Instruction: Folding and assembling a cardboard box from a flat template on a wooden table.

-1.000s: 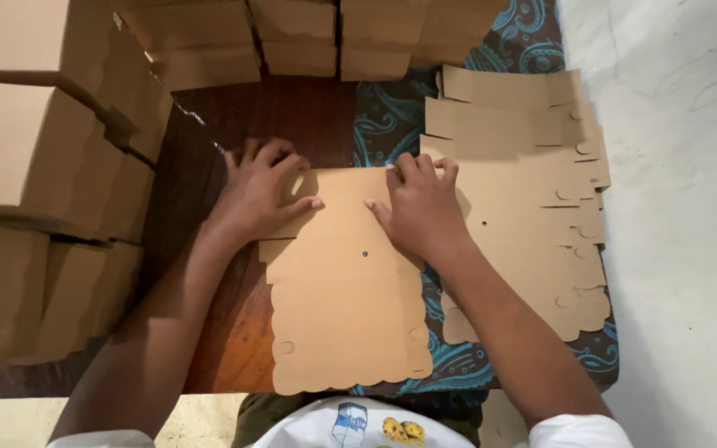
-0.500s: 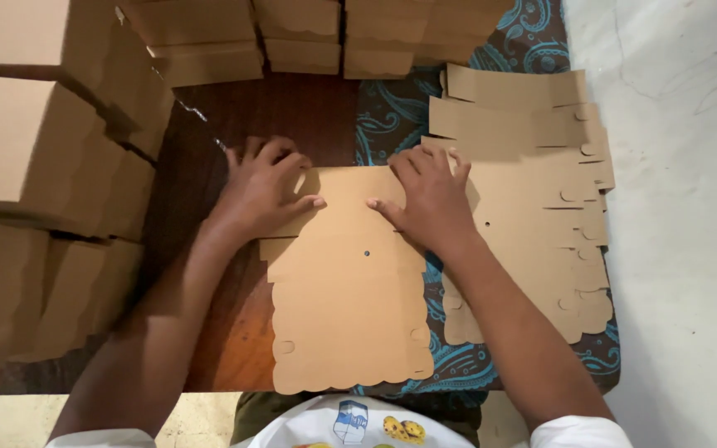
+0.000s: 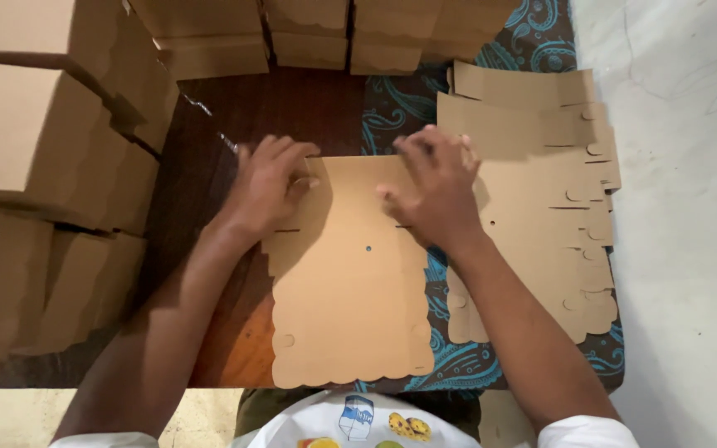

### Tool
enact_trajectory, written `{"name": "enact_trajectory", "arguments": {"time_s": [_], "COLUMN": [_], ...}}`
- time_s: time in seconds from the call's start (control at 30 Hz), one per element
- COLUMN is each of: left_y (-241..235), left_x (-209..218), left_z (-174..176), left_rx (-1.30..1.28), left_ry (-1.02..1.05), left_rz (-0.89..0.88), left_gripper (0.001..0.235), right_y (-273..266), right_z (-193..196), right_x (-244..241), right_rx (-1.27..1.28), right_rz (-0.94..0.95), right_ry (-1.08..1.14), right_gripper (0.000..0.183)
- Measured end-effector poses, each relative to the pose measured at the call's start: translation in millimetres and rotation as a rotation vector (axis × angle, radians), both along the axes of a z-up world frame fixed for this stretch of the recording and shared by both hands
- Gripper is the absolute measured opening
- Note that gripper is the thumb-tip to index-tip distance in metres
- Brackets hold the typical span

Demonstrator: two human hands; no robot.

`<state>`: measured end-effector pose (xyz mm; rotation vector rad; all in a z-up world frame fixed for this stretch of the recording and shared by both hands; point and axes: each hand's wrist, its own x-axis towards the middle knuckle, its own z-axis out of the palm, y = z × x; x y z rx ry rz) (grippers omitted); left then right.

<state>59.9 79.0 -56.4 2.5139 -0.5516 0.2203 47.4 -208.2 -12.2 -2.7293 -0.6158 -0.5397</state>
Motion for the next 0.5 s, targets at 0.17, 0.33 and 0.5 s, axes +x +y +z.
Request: {"name": "enact_trajectory", "arguments": {"time_s": [0.17, 0.33, 0.5], "left_y": [18, 13, 7], "left_x": [-1, -32, -65], "left_z": [31, 103, 158], "left_rx": [-0.175, -0.432, -0.652], "left_ry": [-0.523, -1.023, -1.258], "left_rz": [-0.016, 0.037, 0.088], "left_gripper": [0.006, 0.027, 0.019], "right_y": [-31, -54, -58], "right_z": [14, -11, -11], "right_x": [20, 39, 41], "right_rx": [0.818, 1.215, 1.162], "right_rz": [0.040, -0.114, -0.141], "right_ry": [-0.264, -0.074, -0.109], "right_gripper": [0.031, 0.033, 0.034]}}
